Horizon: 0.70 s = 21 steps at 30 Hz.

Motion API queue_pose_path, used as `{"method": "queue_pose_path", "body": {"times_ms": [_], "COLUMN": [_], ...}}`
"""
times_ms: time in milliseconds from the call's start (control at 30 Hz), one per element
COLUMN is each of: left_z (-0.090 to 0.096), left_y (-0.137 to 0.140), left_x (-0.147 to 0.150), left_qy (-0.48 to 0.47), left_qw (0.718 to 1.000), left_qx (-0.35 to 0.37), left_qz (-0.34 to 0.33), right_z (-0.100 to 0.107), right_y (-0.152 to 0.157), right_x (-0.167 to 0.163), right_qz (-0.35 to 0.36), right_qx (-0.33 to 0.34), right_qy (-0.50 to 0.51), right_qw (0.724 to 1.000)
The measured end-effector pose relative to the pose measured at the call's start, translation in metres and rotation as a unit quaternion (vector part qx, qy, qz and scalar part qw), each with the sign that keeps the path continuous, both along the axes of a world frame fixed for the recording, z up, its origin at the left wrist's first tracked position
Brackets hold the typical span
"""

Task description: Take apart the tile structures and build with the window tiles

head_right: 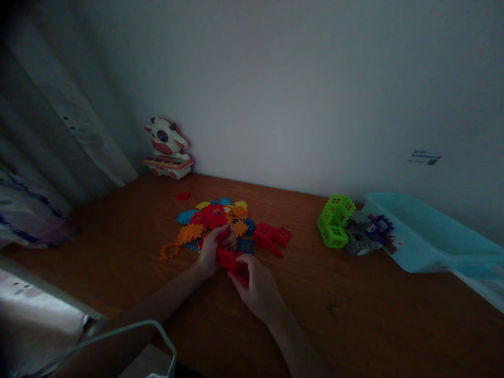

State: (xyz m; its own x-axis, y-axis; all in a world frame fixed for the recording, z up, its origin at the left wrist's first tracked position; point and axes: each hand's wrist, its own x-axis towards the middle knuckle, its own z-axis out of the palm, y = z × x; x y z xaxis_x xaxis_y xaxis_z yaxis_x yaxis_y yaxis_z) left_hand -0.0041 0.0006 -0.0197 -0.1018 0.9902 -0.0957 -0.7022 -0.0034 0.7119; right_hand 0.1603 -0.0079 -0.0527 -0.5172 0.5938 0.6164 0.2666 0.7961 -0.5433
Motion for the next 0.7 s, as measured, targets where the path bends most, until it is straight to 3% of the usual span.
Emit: {"method": "queue_pose_path", "body": {"times_ms": [200,433,700], "left_z": [-0.007,-0.006,-0.001], "left_y": [0.002,0.001,-0.002], "left_x": [0.001,0.003,0.003], "left_qy": [-0.052,-0.084,-0.126], "left_qw": [0.998,0.996,0.991], "left_qx": [-0.023,-0.023,-0.033], "left_qz": [0.023,-0.018,-0.034], "right_z": [0.009,0.008,0.009], "right_y": [0.002,-0.001,-0.003], "right_x": [-0.001,-0.001,-0.003], "right_qz": [-0.041,0.010,0.026], "right_qx": [0.074,0.030,0.073], "right_qy": [-0.021,-0.005,-0.027], "right_qw": [0.996,0.999,0.997]}}
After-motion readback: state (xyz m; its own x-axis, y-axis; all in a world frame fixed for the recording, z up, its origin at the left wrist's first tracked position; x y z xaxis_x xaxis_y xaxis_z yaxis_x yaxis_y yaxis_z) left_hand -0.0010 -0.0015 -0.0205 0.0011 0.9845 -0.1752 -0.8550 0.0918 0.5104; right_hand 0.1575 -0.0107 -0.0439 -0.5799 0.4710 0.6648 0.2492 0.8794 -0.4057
